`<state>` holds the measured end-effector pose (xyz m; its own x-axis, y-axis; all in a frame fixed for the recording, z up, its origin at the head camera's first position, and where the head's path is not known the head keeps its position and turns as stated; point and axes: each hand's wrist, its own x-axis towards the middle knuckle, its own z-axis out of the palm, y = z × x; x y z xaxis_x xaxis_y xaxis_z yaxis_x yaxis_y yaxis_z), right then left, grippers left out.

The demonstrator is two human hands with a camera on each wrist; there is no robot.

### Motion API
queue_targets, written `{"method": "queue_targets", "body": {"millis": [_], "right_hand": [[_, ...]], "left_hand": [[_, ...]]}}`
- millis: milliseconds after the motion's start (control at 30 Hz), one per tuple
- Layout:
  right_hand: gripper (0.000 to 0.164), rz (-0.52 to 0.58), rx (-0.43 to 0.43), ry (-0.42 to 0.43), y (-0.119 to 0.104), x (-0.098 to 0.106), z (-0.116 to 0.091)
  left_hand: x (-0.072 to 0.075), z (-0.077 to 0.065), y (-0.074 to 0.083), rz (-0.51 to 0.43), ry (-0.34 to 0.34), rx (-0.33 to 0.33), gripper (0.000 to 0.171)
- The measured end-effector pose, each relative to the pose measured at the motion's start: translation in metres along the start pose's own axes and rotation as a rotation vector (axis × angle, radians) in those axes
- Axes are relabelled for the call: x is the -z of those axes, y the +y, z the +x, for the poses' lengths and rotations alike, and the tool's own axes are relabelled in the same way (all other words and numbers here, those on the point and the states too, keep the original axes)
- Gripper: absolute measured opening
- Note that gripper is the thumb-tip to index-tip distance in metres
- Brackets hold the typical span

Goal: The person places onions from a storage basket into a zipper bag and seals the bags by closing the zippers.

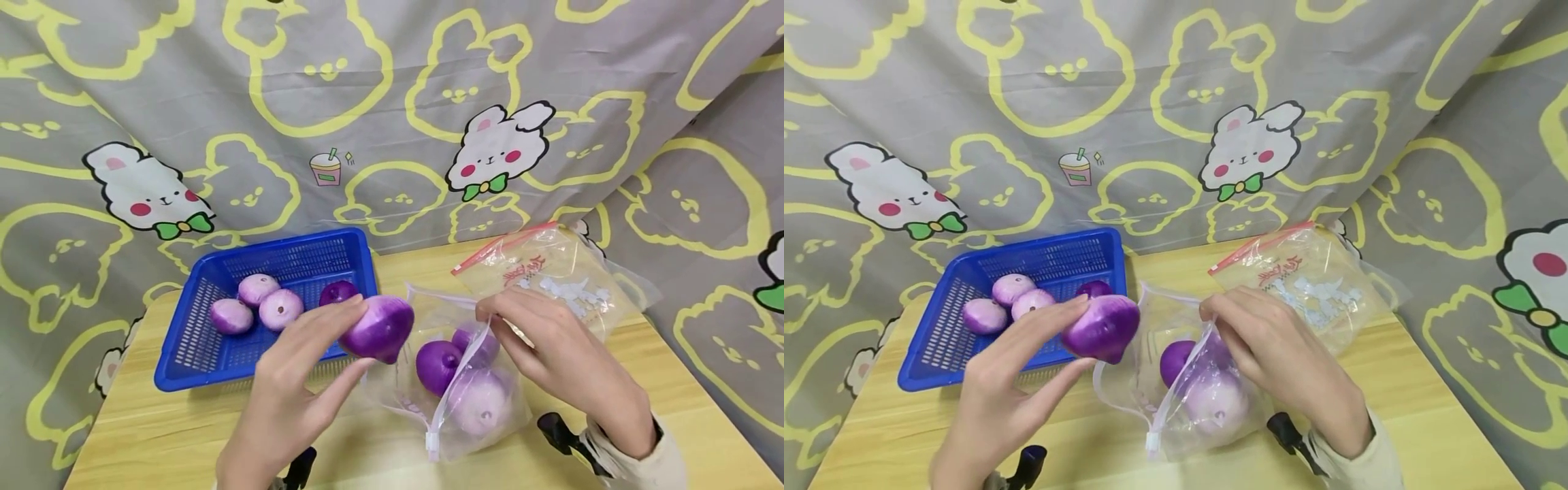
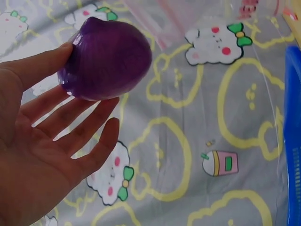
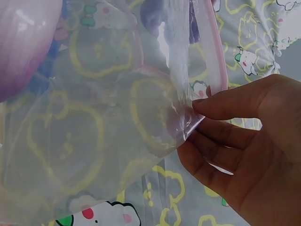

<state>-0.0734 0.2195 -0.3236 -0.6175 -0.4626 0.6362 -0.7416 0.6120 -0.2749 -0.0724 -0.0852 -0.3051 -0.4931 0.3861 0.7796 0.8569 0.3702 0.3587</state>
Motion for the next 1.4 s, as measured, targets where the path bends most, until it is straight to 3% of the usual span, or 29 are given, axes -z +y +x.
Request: {"method": "queue_targets", "body": {"millis": [233,567,733,1133,1300,1400], "right_hand": [[0.034,0.017,0.016,0.027,-0.001,-0.002,0.002],[0.029,0.025,0.069,0.154,-0.004,-0.006,0.006],[0.029,0.037,0.087,0.187,-0.006,-0.006,0.009],[0.029,0.040,0.092,0.207,-0.005,-0.007,0.011],[0.030,0.032,0.079,0.214,-0.004,-0.006,0.010],[0.030,0.038,0.081,0.215,-0.003,-0.006,0.010]], "left_hand": [[-0.006,-0.006,0.006,0.040,-0.162,0.020,0.043],[-0.013,-0.015,0.001,0.161,-0.332,0.052,0.044],[-0.013,-0.016,0.000,0.188,-0.382,0.069,0.046],[-0.011,-0.019,-0.001,0.236,-0.437,0.101,0.046],[-0.008,-0.017,-0.003,0.200,-0.366,0.097,0.038],[-0.004,-0.015,-0.006,0.167,-0.294,0.134,0.032]]}}
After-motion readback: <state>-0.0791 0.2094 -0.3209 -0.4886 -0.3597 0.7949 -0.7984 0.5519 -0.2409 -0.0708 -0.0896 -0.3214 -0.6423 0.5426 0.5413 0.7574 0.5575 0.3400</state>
